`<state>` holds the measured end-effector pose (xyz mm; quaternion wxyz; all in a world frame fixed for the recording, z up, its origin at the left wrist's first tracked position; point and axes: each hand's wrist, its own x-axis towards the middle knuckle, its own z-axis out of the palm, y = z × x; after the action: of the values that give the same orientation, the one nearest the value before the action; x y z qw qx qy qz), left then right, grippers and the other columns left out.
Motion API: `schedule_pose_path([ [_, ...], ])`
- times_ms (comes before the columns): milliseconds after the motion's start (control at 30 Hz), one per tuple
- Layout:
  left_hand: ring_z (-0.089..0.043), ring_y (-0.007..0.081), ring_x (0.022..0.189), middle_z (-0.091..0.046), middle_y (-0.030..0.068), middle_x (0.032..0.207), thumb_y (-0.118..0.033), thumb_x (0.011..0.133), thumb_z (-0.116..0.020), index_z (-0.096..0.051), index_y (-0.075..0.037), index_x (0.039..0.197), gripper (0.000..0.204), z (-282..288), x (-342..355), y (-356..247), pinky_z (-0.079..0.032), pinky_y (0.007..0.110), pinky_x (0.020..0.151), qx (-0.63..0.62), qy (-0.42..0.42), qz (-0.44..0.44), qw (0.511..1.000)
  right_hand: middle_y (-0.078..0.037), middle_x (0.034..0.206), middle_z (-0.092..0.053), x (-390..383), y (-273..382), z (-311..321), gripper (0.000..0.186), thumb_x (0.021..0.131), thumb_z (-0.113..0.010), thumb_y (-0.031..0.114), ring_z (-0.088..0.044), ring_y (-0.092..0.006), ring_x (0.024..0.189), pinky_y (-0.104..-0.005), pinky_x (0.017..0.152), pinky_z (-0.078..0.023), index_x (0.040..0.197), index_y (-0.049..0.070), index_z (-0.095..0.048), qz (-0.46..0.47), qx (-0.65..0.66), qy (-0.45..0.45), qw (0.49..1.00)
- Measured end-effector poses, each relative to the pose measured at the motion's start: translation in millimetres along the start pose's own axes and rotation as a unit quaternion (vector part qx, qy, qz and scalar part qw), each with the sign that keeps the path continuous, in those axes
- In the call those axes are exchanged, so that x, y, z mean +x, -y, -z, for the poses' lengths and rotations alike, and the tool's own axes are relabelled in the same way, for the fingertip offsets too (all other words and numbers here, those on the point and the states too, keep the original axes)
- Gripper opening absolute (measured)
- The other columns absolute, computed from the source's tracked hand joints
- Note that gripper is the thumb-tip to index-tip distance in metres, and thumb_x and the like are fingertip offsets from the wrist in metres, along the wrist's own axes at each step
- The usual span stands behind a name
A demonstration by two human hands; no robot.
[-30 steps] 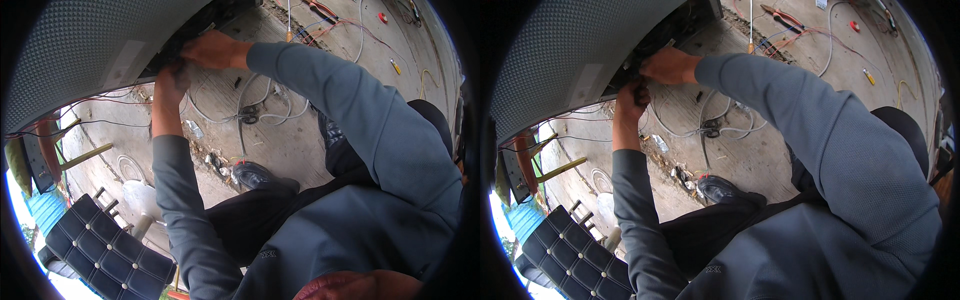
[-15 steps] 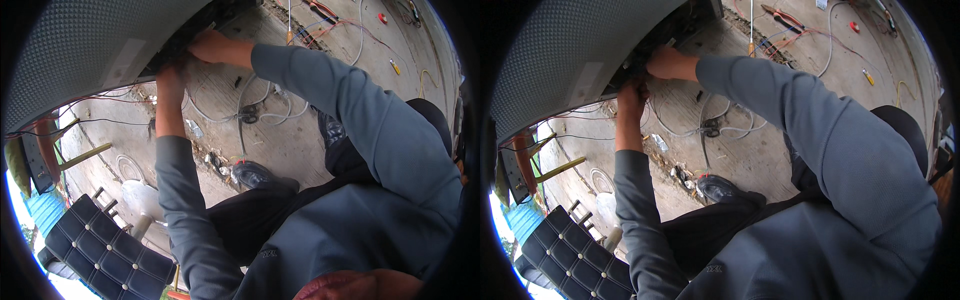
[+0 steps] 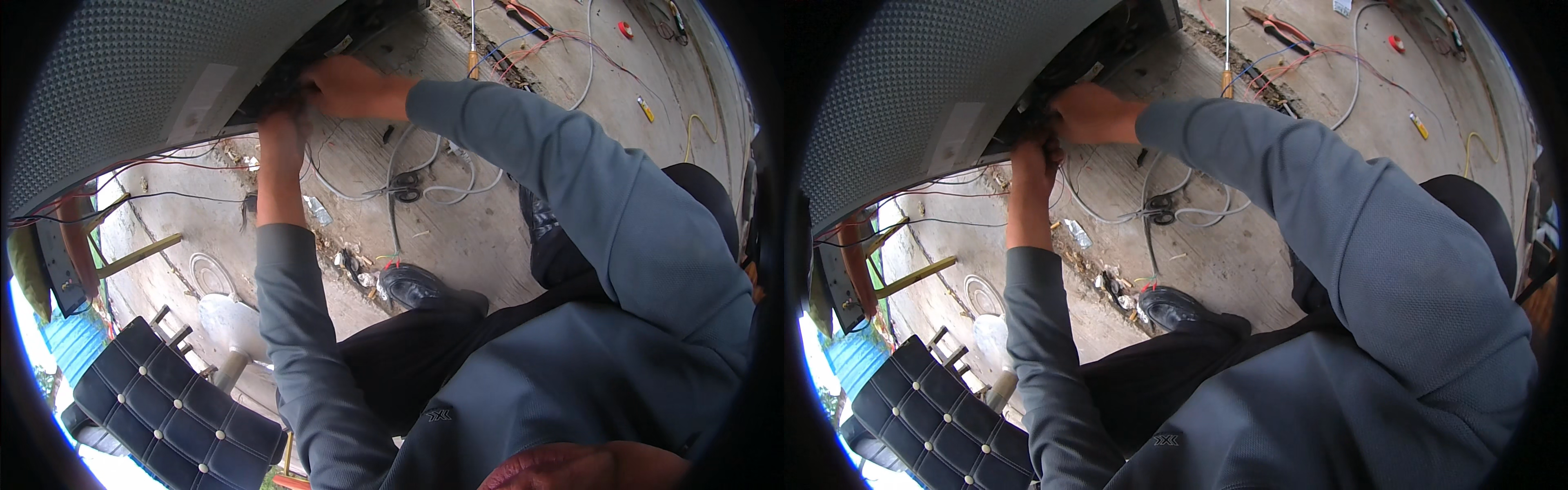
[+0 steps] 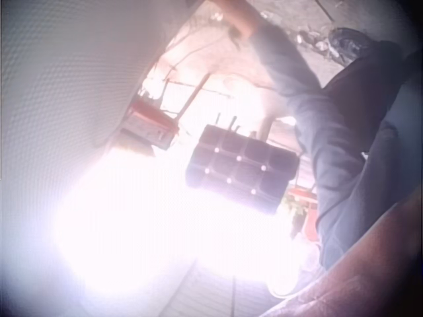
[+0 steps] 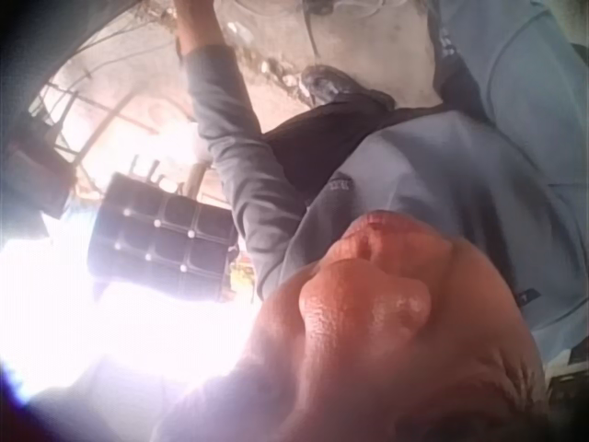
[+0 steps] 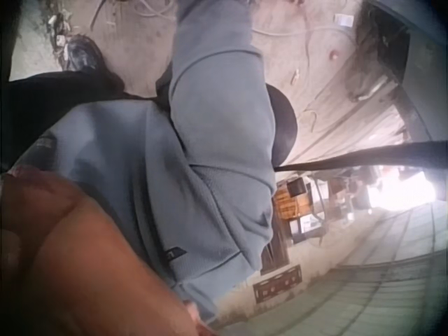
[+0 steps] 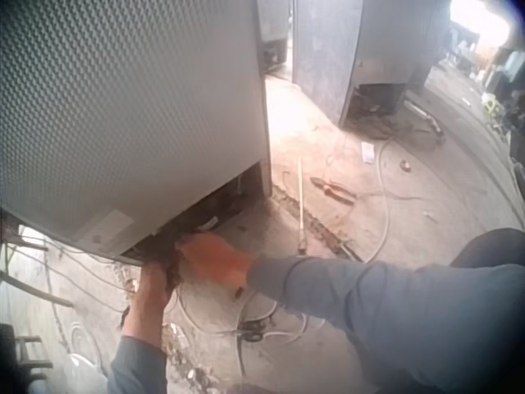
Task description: The person sits on the ground and works on the underside of an electronic device. They use pliers to strip and twist wires, then use a lighter to heat and seal the connections.
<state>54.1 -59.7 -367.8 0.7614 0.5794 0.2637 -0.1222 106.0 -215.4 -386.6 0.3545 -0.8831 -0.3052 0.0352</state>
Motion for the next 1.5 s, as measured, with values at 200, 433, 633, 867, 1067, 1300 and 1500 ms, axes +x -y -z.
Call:
schedule_pose_path([
  [200,-0.041,0.0080,0.058,-0.048,-0.0023,0.072,-0.007,0.091,-0.056,-0.060,-0.009,0.096,0.006,38.1,28.8,25.8,-0.034,0.024,0.047,0.174,0.056,-0.164,0.969,-0.014,0.094,-0.070,9.3,-6.3,-14.3,0.023,0.084,-0.063,0.018,-0.069,-0.0344,0.091,-0.0444,0.076,-0.057,0.103,0.007,-0.068,0.056,-0.147,0.024,0.987],
  [433,-0.043,0.0086,0.058,-0.049,-0.0014,0.073,-0.007,0.091,-0.057,-0.058,-0.008,0.091,0.002,0.4,9.0,4.1,-0.035,0.024,0.045,0.028,-0.060,-0.004,0.998,-0.014,0.099,-0.069,-13.9,5.1,17.1,0.023,0.086,-0.060,0.017,-0.068,-0.0322,0.095,-0.0443,0.076,-0.058,0.105,0.006,-0.067,0.089,-0.104,-0.019,0.990],
  [633,-0.040,0.0087,0.057,-0.049,-0.0020,0.072,-0.007,0.091,-0.057,-0.059,-0.009,0.092,0.002,-0.3,4.3,5.6,-0.032,0.024,0.047,0.015,-0.042,-0.020,0.999,-0.014,0.083,-0.068,-7.6,10.4,12.1,0.019,0.089,-0.058,0.018,-0.070,-0.0321,0.083,-0.0424,0.071,-0.057,0.100,0.005,-0.067,0.016,-0.044,0.016,0.999],
  [867,-0.059,0.0121,0.072,-0.066,0.0026,0.092,-0.005,0.090,-0.058,-0.068,-0.002,0.109,0.021,35.6,28.5,22.6,-0.043,0.028,0.052,0.290,0.009,-0.223,0.931,-0.018,0.080,-0.067,5.5,18.7,6.9,0.018,0.088,-0.057,0.015,-0.069,-0.0365,0.085,-0.0470,0.070,-0.056,0.097,0.004,-0.066,-0.304,0.366,0.072,0.876],
  [1067,-0.058,0.0118,0.073,-0.064,-0.0001,0.089,-0.006,0.088,-0.060,-0.070,-0.004,0.104,0.019,33.5,28.9,23.5,-0.042,0.027,0.052,0.172,-0.029,-0.063,0.983,-0.019,0.097,-0.068,-20.7,9.7,12.0,0.019,0.088,-0.056,0.015,-0.068,-0.0371,0.088,-0.0478,0.072,-0.057,0.099,0.004,-0.066,0.059,-0.032,-0.048,0.997],
  [1300,-0.038,0.0077,0.053,-0.043,-0.0040,0.066,-0.008,0.091,-0.055,-0.059,-0.012,0.088,0.007,-4.6,4.4,8.0,-0.031,0.023,0.045,0.112,-0.034,-0.032,0.993,-0.018,0.088,-0.069,-10.6,19.2,14.0,0.019,0.087,-0.058,0.016,-0.069,-0.0351,0.075,-0.0435,0.066,-0.057,0.099,0.004,-0.067,-0.209,0.300,-0.002,0.931],
  [1500,-0.038,0.0065,0.053,-0.045,-0.0054,0.068,-0.009,0.090,-0.057,-0.063,-0.010,0.091,0.006,8.7,4.6,3.9,-0.030,0.022,0.045,0.150,-0.050,-0.075,0.985,-0.019,0.083,-0.069,2.9,2.8,-22.6,0.025,0.083,-0.060,0.014,-0.068,-0.0387,0.076,-0.0471,0.069,-0.055,0.106,0.005,-0.068,-0.123,0.233,-0.033,0.964],
])
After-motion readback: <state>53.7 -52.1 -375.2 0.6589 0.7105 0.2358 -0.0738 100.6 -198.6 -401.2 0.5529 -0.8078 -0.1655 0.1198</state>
